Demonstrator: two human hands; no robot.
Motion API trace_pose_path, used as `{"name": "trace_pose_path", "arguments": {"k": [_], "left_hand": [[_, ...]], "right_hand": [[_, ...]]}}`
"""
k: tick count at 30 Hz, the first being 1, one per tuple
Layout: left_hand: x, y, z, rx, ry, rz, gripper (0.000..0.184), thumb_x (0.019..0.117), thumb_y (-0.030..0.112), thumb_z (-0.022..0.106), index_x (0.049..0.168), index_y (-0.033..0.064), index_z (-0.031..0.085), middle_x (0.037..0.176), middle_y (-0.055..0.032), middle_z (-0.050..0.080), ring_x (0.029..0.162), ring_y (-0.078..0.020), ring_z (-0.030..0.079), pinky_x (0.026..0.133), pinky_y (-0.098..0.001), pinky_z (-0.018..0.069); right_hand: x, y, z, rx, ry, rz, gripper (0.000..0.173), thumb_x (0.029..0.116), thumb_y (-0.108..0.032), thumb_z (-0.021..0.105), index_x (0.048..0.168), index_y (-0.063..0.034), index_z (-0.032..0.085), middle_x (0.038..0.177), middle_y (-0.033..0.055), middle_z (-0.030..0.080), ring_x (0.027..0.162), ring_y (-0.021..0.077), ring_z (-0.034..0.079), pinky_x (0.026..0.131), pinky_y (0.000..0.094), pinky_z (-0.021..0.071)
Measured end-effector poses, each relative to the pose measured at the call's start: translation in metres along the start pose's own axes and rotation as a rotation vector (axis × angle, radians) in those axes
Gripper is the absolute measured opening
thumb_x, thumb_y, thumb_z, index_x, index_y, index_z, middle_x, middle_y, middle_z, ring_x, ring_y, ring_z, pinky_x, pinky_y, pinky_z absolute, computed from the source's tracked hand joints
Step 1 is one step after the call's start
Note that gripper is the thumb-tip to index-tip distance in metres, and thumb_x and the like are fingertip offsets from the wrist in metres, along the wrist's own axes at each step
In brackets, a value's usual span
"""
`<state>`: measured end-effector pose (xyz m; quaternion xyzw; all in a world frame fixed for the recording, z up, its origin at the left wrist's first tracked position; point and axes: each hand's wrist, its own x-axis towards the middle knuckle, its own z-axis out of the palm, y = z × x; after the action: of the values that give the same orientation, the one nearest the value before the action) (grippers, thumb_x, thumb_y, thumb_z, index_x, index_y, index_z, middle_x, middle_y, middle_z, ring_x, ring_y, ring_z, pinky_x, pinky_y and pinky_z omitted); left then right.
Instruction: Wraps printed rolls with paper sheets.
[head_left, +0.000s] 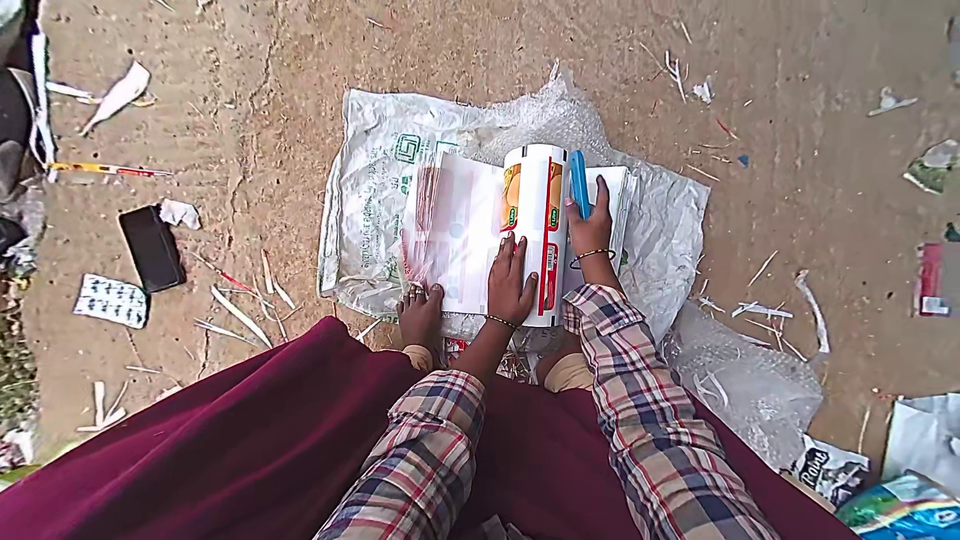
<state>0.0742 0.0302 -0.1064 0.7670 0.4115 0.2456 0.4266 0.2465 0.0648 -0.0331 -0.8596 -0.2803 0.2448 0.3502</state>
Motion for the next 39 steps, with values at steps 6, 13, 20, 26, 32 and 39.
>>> {"name": "trace_pose_path", "arguments": {"k": [6,13,20,26,32,39], "left_hand": [[0.003,-0.004,-0.001,-0.107,0.007,-0.021,0.063,0.0999,0.028,0.045,0.16,0.0081,0.037,0.17,-0.0133,0.026,0.158,-0.0291,0.021,0.126,-0.0534,0.0215],[0.003,-0.002,-0.003,-0.1,-0.002,-0.03,0.063,0.1006,0.028,0.045,0.16,0.0089,0.037,0.17,-0.012,0.025,0.158,-0.0284,0.022,0.127,-0.0527,0.0211],[0.003,-0.001,-0.006,-0.103,-0.004,-0.046,0.063,0.0998,0.025,0.047,0.161,0.0102,0.036,0.171,-0.0115,0.025,0.158,-0.0281,0.022,0.126,-0.053,0.0221],[0.003,0.001,-0.008,-0.083,-0.017,-0.033,0.062,0.1018,0.024,0.046,0.161,0.0104,0.035,0.172,-0.011,0.022,0.159,-0.0282,0.02,0.126,-0.0526,0.0215],[0.002,0.002,-0.006,-0.091,-0.02,-0.017,0.061,0.1023,0.022,0.046,0.161,0.0084,0.035,0.171,-0.0135,0.024,0.159,-0.0306,0.02,0.127,-0.0528,0.0186],[0.008,-0.007,-0.019,-0.229,-0.144,-0.09,0.055,0.1066,0.021,0.036,0.162,0.0202,0.036,0.173,-0.0058,0.02,0.159,-0.0291,0.018,0.122,-0.0634,0.0231]], "right_hand": [[0.022,-0.025,0.014,-0.011,-0.113,-0.018,0.054,0.1082,-0.02,0.051,0.161,-0.017,0.039,0.13,0.0231,0.065,0.099,0.0317,0.068,0.086,0.0494,0.0528],[0.017,-0.047,0.01,-0.187,-0.201,0.089,0.06,0.111,-0.019,0.041,0.167,-0.0234,0.02,0.135,0.0272,0.062,0.108,0.0408,0.067,0.09,0.0571,0.0517],[0.032,-0.066,-0.009,-0.321,-0.381,0.172,0.064,0.1107,-0.018,0.039,0.167,-0.0321,0.012,0.126,0.0283,0.061,0.08,0.0334,0.063,0.07,0.0507,0.0512],[0.027,-0.081,-0.008,-0.419,-0.395,0.171,0.069,0.1082,-0.013,0.042,0.168,-0.0283,0.011,0.135,0.03,0.058,0.098,0.0398,0.066,0.082,0.0556,0.0527],[0.004,-0.083,-0.014,-0.482,-0.425,0.23,0.073,0.1063,-0.012,0.043,0.168,-0.0307,0.009,0.13,0.0286,0.059,0.093,0.0362,0.063,0.077,0.0527,0.0517],[-0.028,-0.072,-0.02,-0.48,-0.448,0.277,0.075,0.1049,-0.01,0.045,0.168,-0.03,0.009,0.13,0.0282,0.057,0.09,0.0347,0.061,0.076,0.0525,0.0503]]}}
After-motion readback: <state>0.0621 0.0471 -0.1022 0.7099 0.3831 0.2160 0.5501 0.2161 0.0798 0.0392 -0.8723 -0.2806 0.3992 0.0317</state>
